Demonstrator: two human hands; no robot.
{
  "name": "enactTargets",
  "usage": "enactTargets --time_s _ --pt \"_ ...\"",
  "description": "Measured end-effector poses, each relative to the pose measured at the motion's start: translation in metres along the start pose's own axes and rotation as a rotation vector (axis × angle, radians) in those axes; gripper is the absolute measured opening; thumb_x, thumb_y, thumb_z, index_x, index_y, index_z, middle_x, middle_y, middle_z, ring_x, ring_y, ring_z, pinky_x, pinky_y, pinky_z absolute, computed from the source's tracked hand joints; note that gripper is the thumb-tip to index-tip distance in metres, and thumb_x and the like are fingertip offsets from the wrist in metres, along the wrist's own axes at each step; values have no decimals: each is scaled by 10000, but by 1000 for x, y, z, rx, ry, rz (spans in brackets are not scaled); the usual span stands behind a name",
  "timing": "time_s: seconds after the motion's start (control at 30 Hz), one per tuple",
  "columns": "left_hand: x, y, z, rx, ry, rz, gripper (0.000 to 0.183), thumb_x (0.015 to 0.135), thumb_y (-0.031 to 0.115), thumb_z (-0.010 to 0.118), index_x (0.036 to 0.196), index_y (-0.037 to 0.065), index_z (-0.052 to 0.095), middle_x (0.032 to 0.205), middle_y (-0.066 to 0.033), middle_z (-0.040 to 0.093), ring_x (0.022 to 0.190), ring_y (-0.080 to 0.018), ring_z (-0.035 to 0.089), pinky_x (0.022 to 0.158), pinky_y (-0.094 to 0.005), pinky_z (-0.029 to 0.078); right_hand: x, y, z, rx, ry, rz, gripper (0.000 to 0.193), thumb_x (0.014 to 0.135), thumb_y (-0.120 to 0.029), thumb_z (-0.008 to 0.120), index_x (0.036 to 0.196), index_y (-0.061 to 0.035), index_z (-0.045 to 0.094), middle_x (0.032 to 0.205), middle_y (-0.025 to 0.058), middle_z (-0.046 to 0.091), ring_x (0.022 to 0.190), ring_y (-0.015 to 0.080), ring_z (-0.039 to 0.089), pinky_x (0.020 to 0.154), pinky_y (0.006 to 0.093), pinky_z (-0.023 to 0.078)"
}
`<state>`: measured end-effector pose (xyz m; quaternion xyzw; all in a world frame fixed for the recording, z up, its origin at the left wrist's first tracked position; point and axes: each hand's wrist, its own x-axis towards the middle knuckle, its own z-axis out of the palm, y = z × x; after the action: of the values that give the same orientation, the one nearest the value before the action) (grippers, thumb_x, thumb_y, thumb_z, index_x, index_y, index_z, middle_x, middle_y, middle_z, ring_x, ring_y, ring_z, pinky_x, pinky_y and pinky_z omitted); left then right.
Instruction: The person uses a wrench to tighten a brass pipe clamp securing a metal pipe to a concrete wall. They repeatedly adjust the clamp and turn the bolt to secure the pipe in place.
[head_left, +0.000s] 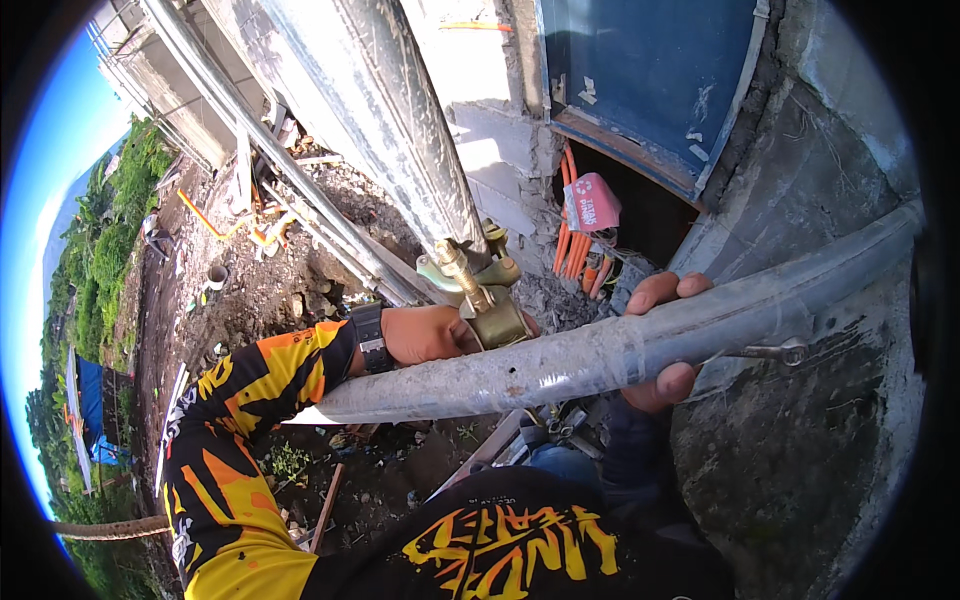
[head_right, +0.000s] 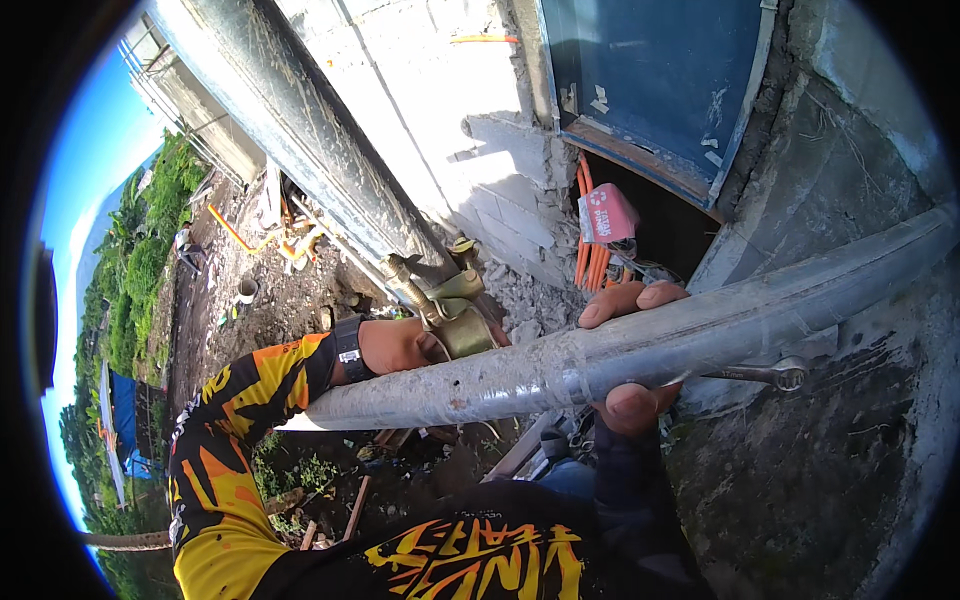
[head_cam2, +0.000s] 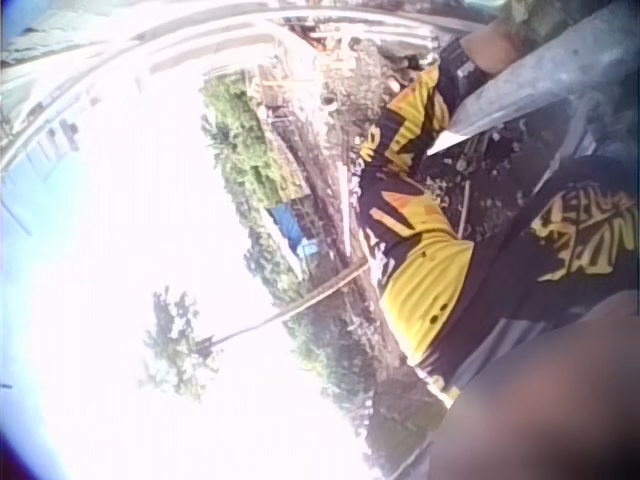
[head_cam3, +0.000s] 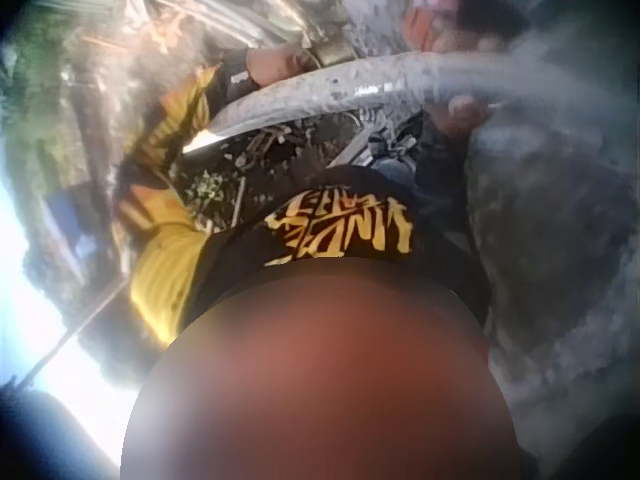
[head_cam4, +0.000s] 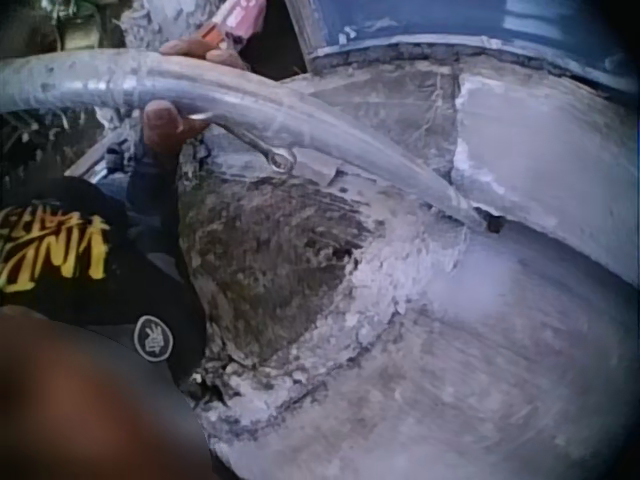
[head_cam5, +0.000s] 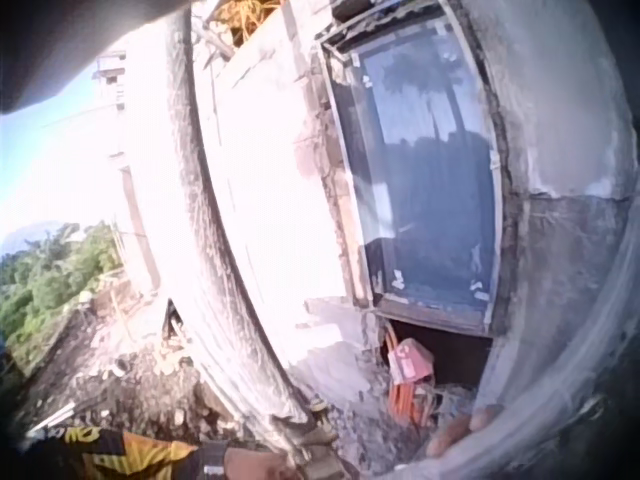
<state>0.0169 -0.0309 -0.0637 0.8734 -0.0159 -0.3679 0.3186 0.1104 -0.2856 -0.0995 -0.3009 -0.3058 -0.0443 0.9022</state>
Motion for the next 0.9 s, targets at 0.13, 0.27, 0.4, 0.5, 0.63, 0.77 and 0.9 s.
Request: enactTargets --time_s 0.13,0.27,0.4,0.5,0.63,0.77,0.9 --pt "1 -18 10 -498 -1 366 387 754 40 628 1131 -45 654 1109 -120 695 992 -204 630 859 -329 491 1 3 -6 -7 -87 73 840 649 -473 884 1226 -77 420 1020 169 600 814 175 558 738 313 478" --pt "-8 -14 12 -1564 -303 511 663 694 93 568 1333 -72 503 1283 -262 585 1179 -401 566 1034 -445 446 1 9 -6 5 -63 78 854 655 -459 884 1248 -63 415 1029 171 611 889 202 584 783 331 488" --pt "-34 11 1 -1460 64 469 895 784 421 679 1485 -6 322 1477 -235 421 1343 -370 440 1129 -455 353 4 9 3 -37 -34 84 868 657 -465 882 1262 -59 411 1024 165 608 919 215 591 792 341 492" --pt "-52 31 -15 -1197 -63 500 1019 768 549 720 1501 -11 287 1476 -197 436 1366 -303 418 1143 -400 316 9 7 18 -72 29 38 918 648 -535 875 1273 -59 400 1022 158 601 915 216 587 777 344 488" --pt "-68 53 -32 -1113 -174 475 1060 623 202 896 1476 -28 309 1435 -176 480 1345 -264 441 1118 -404 333 14 2 40 -104 95 -85 987 641 -641 840 1288 -57 376 1018 145 592 895 203 578 753 339 479" --pt "-83 66 -38 -1035 51 301 1105 521 168 986 1411 -38 363 1231 -137 597 1085 -200 615 899 -327 517 24 0 46 -109 4 -49 1089 567 -727 805 1300 -53 364 1009 145 592 861 178 571 732 309 478" --pt "-89 71 -44 -888 -40 335 983 620 122 926 1420 -36 376 1354 -158 551 1221 -200 547 1050 -344 429 28 11 46 -22 -234 -127 1106 514 -682 835 1299 -45 384 1065 154 582 861 176 578 721 289 495"
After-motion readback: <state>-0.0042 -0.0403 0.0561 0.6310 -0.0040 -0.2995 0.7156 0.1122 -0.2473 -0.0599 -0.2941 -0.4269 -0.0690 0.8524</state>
